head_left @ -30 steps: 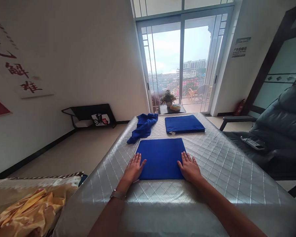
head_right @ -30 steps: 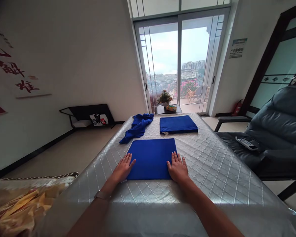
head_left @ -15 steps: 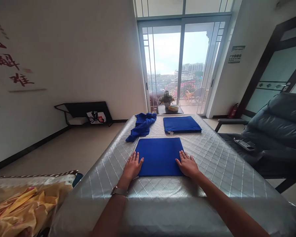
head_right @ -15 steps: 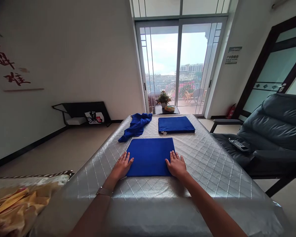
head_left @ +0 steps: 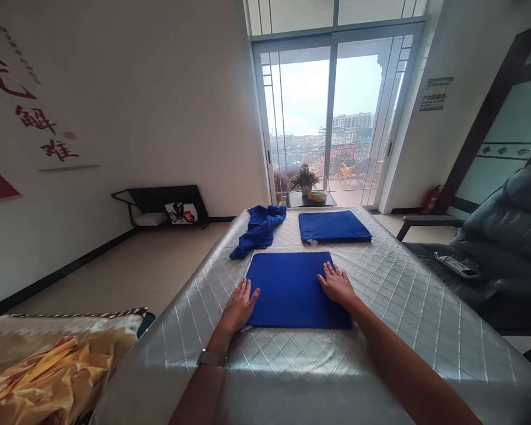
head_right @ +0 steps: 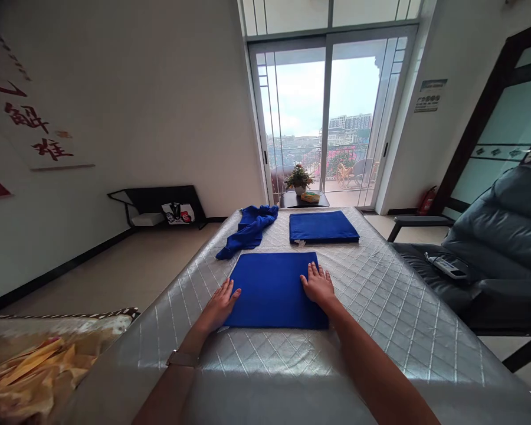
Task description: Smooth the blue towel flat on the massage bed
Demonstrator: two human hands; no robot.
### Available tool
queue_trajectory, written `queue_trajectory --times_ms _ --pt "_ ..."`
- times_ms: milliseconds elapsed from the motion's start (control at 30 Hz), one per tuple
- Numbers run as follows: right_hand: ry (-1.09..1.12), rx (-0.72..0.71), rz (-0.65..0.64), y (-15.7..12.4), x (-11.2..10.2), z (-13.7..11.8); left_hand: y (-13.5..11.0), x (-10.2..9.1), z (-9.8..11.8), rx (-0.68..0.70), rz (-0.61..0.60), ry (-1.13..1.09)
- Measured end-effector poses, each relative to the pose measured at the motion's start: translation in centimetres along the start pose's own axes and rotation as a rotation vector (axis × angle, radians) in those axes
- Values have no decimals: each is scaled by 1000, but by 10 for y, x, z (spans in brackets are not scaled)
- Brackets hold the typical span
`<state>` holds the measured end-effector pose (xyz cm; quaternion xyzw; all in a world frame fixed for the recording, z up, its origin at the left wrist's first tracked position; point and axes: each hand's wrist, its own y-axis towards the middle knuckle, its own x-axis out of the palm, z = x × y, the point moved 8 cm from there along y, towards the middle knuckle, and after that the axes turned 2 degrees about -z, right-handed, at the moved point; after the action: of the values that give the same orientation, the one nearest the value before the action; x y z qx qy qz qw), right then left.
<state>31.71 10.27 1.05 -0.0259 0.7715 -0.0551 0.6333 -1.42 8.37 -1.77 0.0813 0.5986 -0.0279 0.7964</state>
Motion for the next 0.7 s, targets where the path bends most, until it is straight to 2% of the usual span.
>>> queue_trajectory --times_ms 267,367,467,567,633,700 --pt "34 -1 5 -5 2 3 -3 -10 -2 -17 55 23" --pt "51 2 10 -4 2 3 -1 -18 14 13 97 69" --pt "60 5 14 -3 3 2 2 -11 63 185 60 101" --pt "55 6 25 -3 3 2 3 9 136 422 -56 106" --pt "39 2 30 -3 4 3 8 20 182 508 -94 91" --pt "13 -19 31 -3 4 3 17 28 219 542 -106 61"
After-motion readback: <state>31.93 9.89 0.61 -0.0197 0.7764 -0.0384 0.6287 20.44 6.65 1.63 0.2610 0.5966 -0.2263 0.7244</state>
